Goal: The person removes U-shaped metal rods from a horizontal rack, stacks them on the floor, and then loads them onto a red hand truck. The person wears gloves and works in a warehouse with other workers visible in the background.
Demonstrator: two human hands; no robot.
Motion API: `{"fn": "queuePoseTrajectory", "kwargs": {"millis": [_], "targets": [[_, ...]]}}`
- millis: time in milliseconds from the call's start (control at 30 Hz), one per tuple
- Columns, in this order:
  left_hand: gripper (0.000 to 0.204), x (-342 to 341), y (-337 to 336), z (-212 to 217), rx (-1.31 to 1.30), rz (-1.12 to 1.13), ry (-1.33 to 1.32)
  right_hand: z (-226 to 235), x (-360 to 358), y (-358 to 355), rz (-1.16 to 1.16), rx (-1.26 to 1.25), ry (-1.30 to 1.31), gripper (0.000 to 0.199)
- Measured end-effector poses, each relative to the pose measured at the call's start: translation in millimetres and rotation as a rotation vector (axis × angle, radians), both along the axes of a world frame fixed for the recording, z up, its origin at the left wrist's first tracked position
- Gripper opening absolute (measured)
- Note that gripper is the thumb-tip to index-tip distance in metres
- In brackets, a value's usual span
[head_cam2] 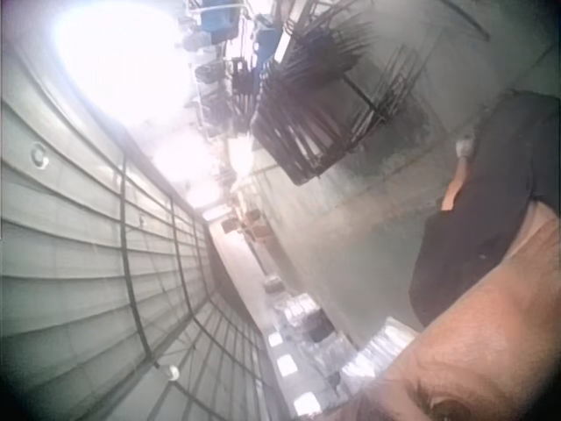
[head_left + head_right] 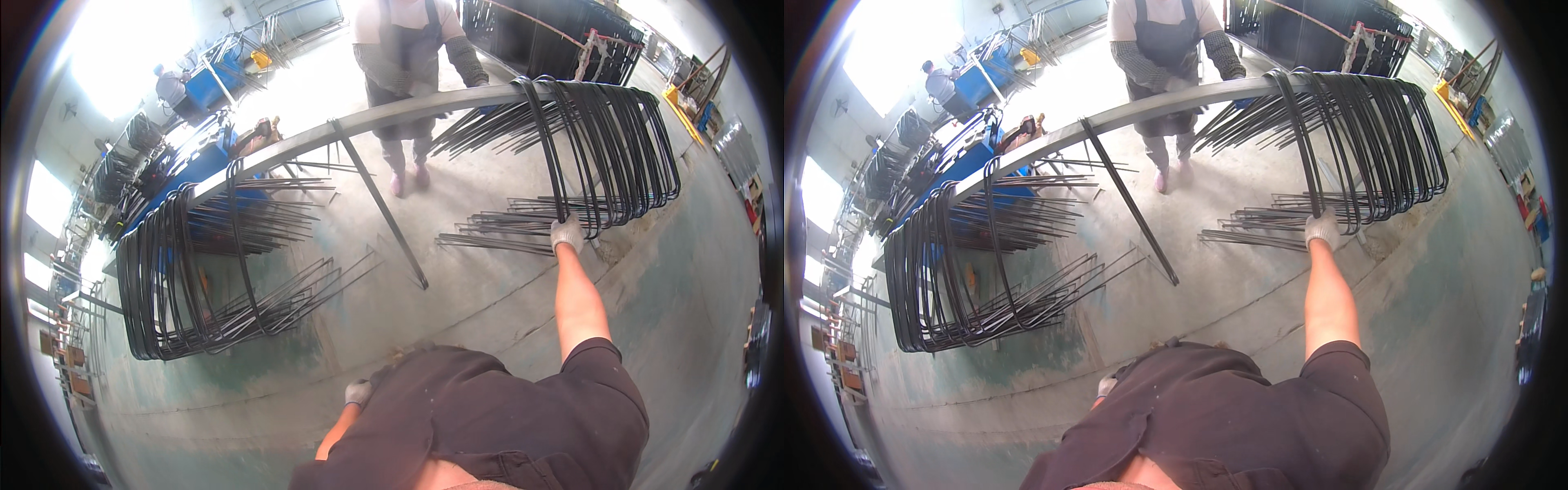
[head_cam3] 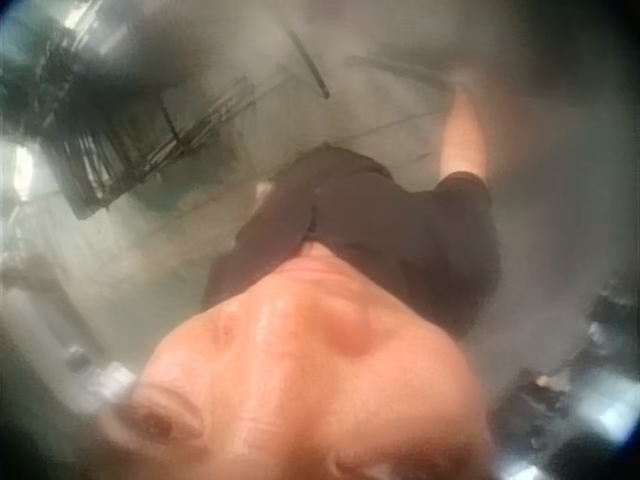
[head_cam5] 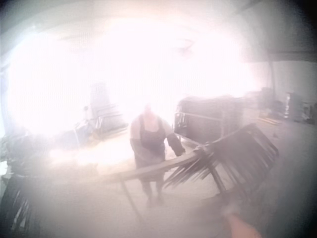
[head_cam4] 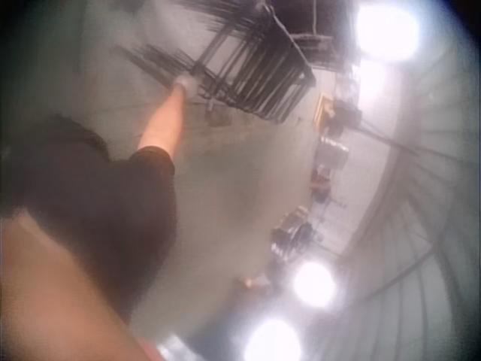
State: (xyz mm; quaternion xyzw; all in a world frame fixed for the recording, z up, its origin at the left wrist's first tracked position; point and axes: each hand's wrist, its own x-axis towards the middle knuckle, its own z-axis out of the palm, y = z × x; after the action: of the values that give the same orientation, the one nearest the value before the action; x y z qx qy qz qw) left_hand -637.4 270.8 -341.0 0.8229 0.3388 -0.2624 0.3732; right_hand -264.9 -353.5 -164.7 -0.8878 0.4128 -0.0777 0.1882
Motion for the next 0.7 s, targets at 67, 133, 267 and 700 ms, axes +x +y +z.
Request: {"fn": "queuePoseTrajectory", "kwargs": {"millis": [67, 133, 267, 700], "targets": [[0.046, 3, -3, 2, 0.031, -0.042, -0.020, -3, 1, -5, -0.009, -0.025, -0.026, 0.049], [0.043, 3, 6, -21, 0.062, -0.065, -0.059, -2, -5, -1, -0.013, -0.056, -0.077, 0.051], [0.039, 2, 29, -79, -0.101, -0.090, -0.047, -36, -21, -24, -0.087, -0.041, -0.010, 0.077], [0.033, 4, -32, 42, 0.123, 0.199, -0.167, -213, -148, 57, 0.162, 0.309, 0.310, 0.094]]}}
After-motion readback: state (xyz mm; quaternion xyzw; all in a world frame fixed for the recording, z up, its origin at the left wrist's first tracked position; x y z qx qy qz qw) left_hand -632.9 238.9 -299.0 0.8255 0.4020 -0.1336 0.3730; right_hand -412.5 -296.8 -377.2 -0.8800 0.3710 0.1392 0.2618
